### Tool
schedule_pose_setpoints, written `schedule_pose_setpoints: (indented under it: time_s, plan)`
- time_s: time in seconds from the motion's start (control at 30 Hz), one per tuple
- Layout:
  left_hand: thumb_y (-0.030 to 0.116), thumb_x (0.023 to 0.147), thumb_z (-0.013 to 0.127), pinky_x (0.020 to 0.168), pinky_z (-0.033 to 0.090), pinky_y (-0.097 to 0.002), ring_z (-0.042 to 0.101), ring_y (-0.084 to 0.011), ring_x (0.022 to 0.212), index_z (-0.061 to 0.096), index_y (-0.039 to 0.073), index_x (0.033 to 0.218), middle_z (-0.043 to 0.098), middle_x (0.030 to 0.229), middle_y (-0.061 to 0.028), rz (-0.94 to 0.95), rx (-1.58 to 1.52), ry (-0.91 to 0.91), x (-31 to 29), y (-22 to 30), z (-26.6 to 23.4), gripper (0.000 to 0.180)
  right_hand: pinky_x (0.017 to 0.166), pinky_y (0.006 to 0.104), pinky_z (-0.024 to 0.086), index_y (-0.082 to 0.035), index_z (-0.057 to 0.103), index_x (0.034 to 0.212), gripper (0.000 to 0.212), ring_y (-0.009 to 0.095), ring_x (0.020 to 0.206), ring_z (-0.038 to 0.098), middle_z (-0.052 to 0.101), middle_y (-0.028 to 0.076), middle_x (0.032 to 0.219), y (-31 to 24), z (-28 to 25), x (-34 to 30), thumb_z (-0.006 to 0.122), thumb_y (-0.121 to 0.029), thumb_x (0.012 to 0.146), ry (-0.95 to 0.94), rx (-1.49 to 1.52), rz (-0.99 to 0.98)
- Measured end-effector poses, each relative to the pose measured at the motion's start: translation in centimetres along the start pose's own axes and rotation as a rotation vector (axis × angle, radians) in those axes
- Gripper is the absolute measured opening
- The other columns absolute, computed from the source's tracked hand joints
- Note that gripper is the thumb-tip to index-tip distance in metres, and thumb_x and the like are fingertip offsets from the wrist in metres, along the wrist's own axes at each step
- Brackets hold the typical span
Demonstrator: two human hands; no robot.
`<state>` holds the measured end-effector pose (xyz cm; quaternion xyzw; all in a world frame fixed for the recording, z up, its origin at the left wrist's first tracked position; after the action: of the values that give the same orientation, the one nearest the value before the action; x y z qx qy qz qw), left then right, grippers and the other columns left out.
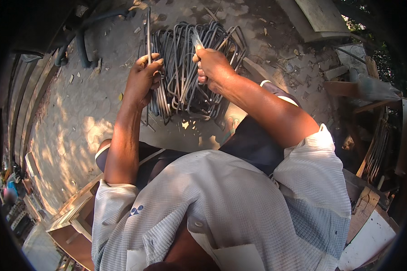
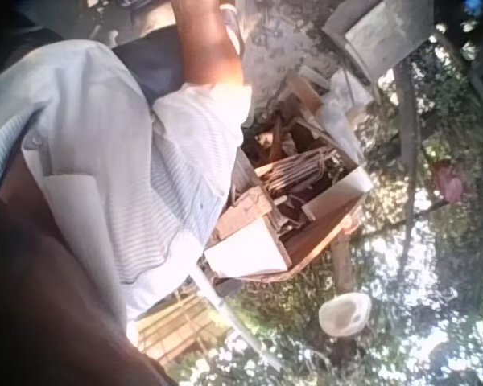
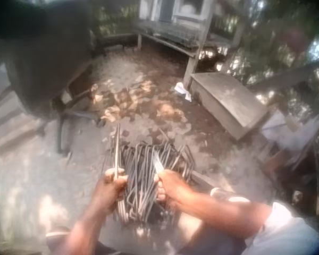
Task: The person ties groups of rectangular rebar stirrups together with thin wire using a hook tool, then stands up and picks up a broom.
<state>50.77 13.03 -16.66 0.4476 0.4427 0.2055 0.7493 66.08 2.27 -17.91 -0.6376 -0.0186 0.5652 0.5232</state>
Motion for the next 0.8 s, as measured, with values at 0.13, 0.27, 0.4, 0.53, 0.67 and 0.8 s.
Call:
schedule_pose_setpoints:
  time_s: [0.13,0.27,0.4,0.53,0.67,0.8]
  plan:
    - [0.009,0.093,0.061,0.044,0.028,-0.0201,0.040,-0.0029,0.053,0.052,0.003,0.122,0.059,0.081,-0.0016,0.008,-0.075,-0.062,1.7,1.1,-2.3,0.031,0.040,0.0251,0.025,-0.008,0.049,0.087,0.028,0.006,0.048,0.031,0.034,-0.005,0.063,0.5,-4.2,3.4,0.056,-0.032,0.100,0.189,-0.104,-0.023]
    - [0.010,0.094,0.060,0.044,0.030,-0.0207,0.040,-0.0036,0.052,0.055,0.004,0.116,0.058,0.080,-0.0015,-0.016,-0.127,-0.094,1.9,1.0,-0.8,0.023,0.040,0.0316,0.025,-0.009,0.048,0.077,0.029,0.009,0.047,0.032,0.039,-0.002,0.061,0.4,-5.8,3.8,0.064,-0.026,0.094,0.295,-0.298,0.007]
    - [0.013,0.097,0.056,0.045,0.035,-0.0210,0.046,-0.0054,0.055,0.055,0.002,0.121,0.058,0.079,-0.0017,-0.038,-0.082,-0.064,2.3,1.2,-0.5,0.027,0.046,0.0386,0.033,-0.003,0.056,0.079,0.022,0.015,0.050,0.044,0.050,0.004,0.062,3.7,-9.7,8.8,0.068,-0.019,0.090,0.290,-0.307,0.107]
    - [0.013,0.098,0.055,0.046,0.040,-0.0223,0.052,-0.0068,0.056,0.055,0.002,0.122,0.061,0.080,-0.0030,-0.032,-0.093,-0.060,2.5,1.6,-1.7,0.026,0.044,0.0352,0.027,-0.006,0.055,0.071,0.025,0.016,0.049,0.043,0.049,0.004,0.059,6.0,-10.8,10.9,0.070,-0.018,0.086,0.247,-0.370,0.195]
    - [0.012,0.099,0.054,0.051,0.048,-0.0232,0.057,-0.0084,0.060,0.056,0.001,0.121,0.063,0.083,-0.0042,-0.055,-0.054,-0.097,2.6,0.7,-1.4,0.025,0.043,0.0347,0.031,-0.006,0.055,0.070,0.026,0.015,0.045,0.041,0.046,0.004,0.057,6.4,-10.6,10.8,0.067,-0.020,0.088,0.278,-0.596,0.140]
    - [0.011,0.099,0.055,0.057,0.053,-0.0240,0.063,-0.0104,0.067,0.057,0.000,0.120,0.063,0.085,-0.0050,-0.101,0.040,-0.163,2.0,-2.2,0.8,0.023,0.076,0.0413,0.053,0.002,0.070,0.092,0.028,0.035,0.085,0.070,0.069,0.022,0.087,4.5,-3.4,5.5,0.069,-0.024,0.082,0.063,-1.242,-0.163]
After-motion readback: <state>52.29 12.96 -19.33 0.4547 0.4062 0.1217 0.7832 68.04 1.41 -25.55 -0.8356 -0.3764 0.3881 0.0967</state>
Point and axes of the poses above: each hand's wrist, its own x-axis towards the middle knuckle, its own z-axis out of the palm, y = z × x, the point moved 9 cm from there along x, towards the middle knuckle
